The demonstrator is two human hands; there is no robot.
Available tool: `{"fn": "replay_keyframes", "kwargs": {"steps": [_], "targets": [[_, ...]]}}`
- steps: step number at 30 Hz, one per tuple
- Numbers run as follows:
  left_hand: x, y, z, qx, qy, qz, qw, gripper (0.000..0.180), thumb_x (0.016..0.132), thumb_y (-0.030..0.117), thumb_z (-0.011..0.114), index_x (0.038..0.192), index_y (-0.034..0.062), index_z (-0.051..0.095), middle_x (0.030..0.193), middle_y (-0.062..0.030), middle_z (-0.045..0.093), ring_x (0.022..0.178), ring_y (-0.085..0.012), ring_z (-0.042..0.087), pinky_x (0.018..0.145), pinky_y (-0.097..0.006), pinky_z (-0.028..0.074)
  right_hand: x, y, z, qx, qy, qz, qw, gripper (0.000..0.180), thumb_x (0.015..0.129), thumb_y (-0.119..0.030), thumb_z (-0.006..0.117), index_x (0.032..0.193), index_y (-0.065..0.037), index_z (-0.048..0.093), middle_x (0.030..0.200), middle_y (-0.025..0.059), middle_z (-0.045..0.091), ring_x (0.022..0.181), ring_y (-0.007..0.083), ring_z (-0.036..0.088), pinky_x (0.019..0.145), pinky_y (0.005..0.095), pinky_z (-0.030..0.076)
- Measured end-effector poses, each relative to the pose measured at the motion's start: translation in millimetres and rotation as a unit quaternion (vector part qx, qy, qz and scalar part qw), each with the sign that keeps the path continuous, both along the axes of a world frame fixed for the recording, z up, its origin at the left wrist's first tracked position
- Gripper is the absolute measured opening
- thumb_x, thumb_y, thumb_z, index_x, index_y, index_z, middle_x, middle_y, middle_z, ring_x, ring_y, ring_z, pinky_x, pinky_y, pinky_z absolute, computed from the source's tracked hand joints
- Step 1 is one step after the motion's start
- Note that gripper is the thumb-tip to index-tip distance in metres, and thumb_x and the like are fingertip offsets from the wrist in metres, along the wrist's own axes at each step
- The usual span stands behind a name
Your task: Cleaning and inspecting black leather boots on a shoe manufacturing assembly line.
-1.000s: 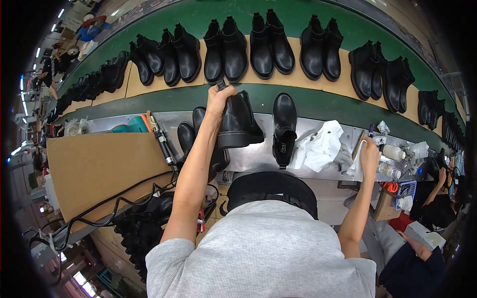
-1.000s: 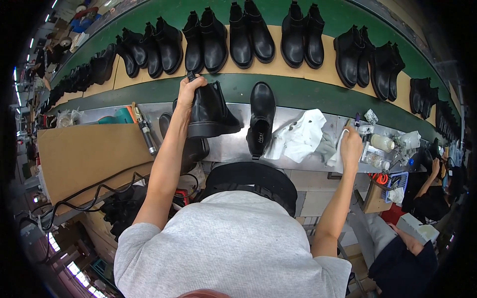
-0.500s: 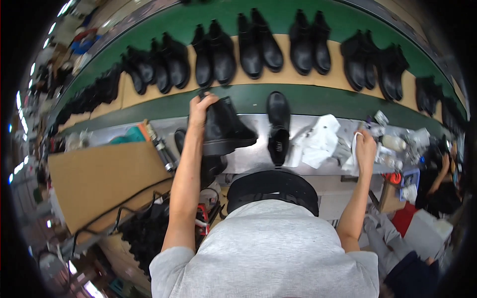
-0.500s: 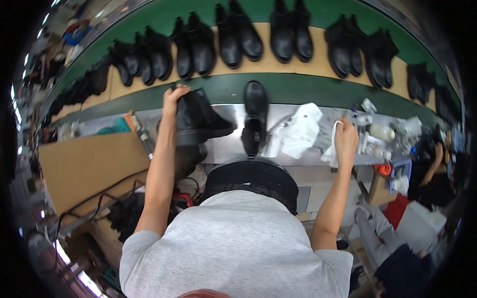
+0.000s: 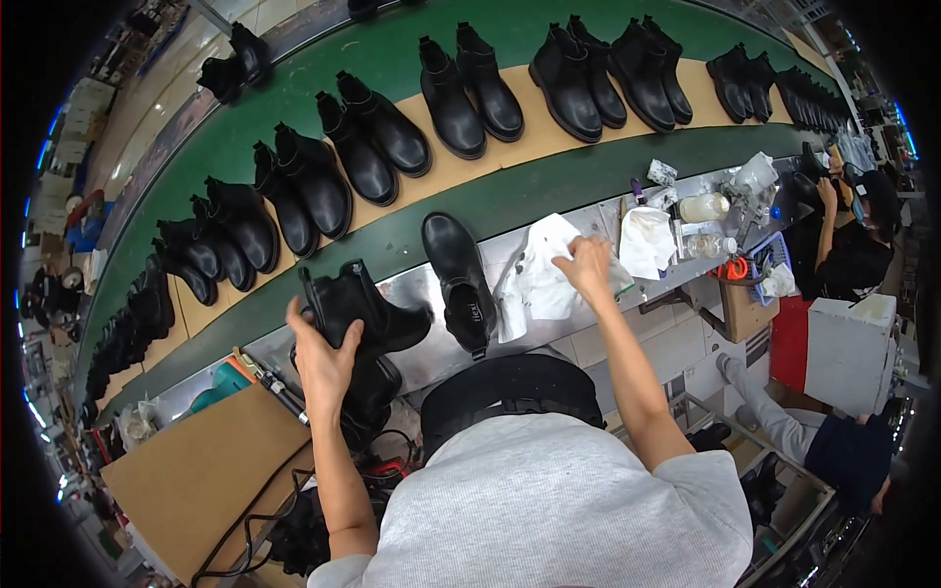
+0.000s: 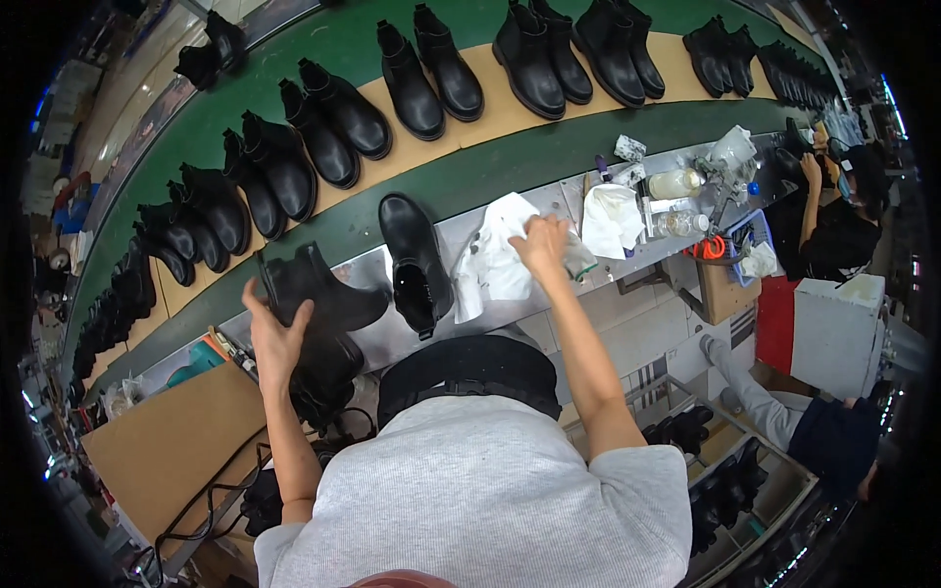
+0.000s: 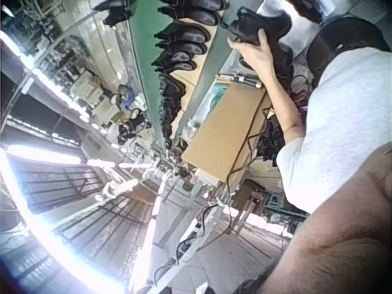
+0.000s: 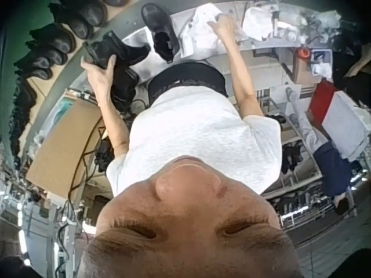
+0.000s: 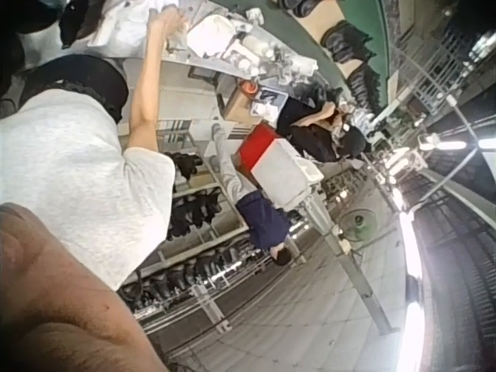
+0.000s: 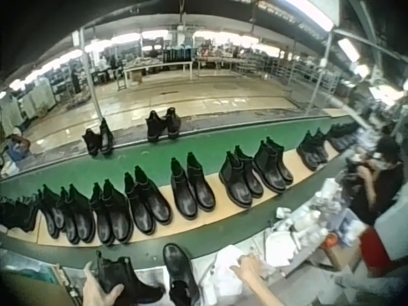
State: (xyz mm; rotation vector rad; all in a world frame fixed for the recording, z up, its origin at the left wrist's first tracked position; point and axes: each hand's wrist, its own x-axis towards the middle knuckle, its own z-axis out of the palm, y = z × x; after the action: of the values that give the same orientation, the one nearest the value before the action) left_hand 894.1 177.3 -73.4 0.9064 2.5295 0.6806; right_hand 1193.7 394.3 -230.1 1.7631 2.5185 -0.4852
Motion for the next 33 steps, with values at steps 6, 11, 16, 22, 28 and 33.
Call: {"fn": "replay_keyframes", "kwargs": {"steps": [6, 11, 16, 22, 28, 33], "targets": [[12.9, 23.6, -8.3, 0.112, -0.015, -0.074, 0.991, 0.06, 0.068, 0.012, 0.076, 0.118, 0.0, 0.046, 0.101, -0.0157, 0.055, 0.089, -0.0275, 0.057, 0.08, -0.033, 0.046, -17.3, -13.3, 53.8, -0.199, 0.529, -0.041, 0.824, 0.019, 0.08, -0.01, 0.066, 0.094, 0.0, 0.058, 0.079, 0.0078, 0.059, 0.079, 0.0117, 0.056, 0.071, 0.0268, 0.045], [29.2, 31.2, -27.3, 0.228, 0.071, -0.083, 0.968, 0.043, 0.068, 0.007, 0.074, 0.105, -0.0024, 0.056, 0.103, -0.0144, 0.054, 0.096, -0.0276, 0.055, 0.088, -0.033, 0.043, 57.0, -34.0, 105.4, -0.052, 0.359, 0.062, 0.93, 0.02, 0.066, 0.009, 0.055, 0.081, -0.002, 0.064, 0.088, 0.0075, 0.063, 0.085, 0.022, 0.057, 0.076, 0.0298, 0.045], [37.0, 34.6, -32.8, 0.242, -0.01, -0.123, 0.962, 0.052, 0.066, 0.005, 0.073, 0.113, -0.0006, 0.051, 0.11, -0.0116, 0.05, 0.104, -0.0246, 0.05, 0.091, -0.033, 0.04, 155.6, -29.6, 78.1, 0.055, 0.453, -0.025, 0.89, 0.021, 0.065, 0.012, 0.045, 0.068, -0.004, 0.059, 0.097, 0.008, 0.062, 0.082, 0.02, 0.054, 0.073, 0.0302, 0.046], [30.6, 28.5, -76.3, 0.345, -0.133, 0.002, 0.929, 0.053, 0.076, 0.012, 0.073, 0.12, 0.0019, 0.045, 0.111, -0.0101, 0.049, 0.097, -0.016, 0.05, 0.085, -0.029, 0.041, 235.4, 14.0, 21.4, -0.063, 0.705, -0.46, 0.535, 0.015, 0.089, -0.018, 0.052, 0.098, -0.006, 0.055, 0.073, 0.0039, 0.059, 0.062, 0.0109, 0.055, 0.053, 0.0236, 0.045], [30.4, 41.9, -91.4, 0.38, -0.111, 0.104, 0.912, 0.041, 0.089, 0.018, 0.059, 0.123, 0.0004, 0.045, 0.109, -0.0108, 0.051, 0.095, -0.0164, 0.05, 0.087, -0.027, 0.038, 272.1, 82.5, 16.2, -0.05, 0.661, -0.42, 0.62, 0.036, 0.091, -0.027, 0.051, 0.122, -0.007, 0.049, 0.081, 0.0086, 0.065, 0.057, 0.0098, 0.054, 0.046, 0.0251, 0.044], [34.4, 53.3, -49.2, 0.521, -0.167, 0.134, 0.826, 0.047, 0.093, 0.03, 0.042, 0.128, -0.0021, 0.04, 0.123, -0.0142, 0.047, 0.113, -0.0232, 0.047, 0.099, -0.035, 0.034, 238.3, 47.2, 3.3, 0.051, 0.534, -0.364, 0.761, 0.034, 0.094, -0.012, 0.043, 0.127, -0.012, 0.046, 0.089, 0.008, 0.063, 0.065, 0.0078, 0.054, 0.054, 0.023, 0.043]]}}
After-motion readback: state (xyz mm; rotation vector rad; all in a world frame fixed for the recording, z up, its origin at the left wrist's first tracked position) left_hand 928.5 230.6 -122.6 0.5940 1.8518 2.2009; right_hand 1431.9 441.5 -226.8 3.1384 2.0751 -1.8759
